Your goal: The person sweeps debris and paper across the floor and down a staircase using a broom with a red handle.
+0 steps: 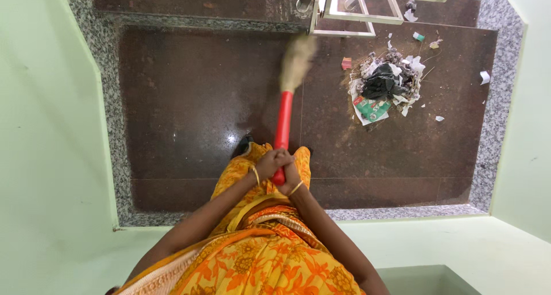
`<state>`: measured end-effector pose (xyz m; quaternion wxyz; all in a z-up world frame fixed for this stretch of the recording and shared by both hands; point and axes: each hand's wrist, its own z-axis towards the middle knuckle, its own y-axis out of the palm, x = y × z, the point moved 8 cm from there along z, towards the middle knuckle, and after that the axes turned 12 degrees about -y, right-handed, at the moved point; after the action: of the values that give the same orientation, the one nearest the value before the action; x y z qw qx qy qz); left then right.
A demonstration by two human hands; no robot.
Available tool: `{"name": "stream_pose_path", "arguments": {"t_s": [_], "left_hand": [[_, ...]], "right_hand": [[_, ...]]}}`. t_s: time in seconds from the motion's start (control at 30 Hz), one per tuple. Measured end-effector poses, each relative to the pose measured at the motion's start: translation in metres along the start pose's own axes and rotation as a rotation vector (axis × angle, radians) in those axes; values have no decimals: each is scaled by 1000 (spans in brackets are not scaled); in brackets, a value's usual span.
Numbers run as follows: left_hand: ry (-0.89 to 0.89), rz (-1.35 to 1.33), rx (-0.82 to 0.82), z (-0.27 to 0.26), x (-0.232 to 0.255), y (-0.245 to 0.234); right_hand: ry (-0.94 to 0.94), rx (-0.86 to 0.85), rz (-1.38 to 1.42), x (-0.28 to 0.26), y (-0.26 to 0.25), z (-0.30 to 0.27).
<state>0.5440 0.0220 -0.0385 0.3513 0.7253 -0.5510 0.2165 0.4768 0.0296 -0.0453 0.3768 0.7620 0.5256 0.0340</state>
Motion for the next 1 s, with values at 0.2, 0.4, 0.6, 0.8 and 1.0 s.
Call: {"name": "stream_pose_path", "arguments": {"t_s": [0.2,0.4,0.6,0.8,1.0], "left_hand": [[16,88,429,-61,15,-44],[-151,97,692,5,-13,-125],[-288,171,171,76,-24,-76],[-192,326,-120,91,18,0],[-90,160,-220,41,55,70]], "right_hand": [[269,-96,26,56,-9,6],[62,306,622,39,-83,80],[38,105,201,50,-38,118],[-155,-62,191,-29,-43,92],[-191,-46,116,-67,-47,19]]}}
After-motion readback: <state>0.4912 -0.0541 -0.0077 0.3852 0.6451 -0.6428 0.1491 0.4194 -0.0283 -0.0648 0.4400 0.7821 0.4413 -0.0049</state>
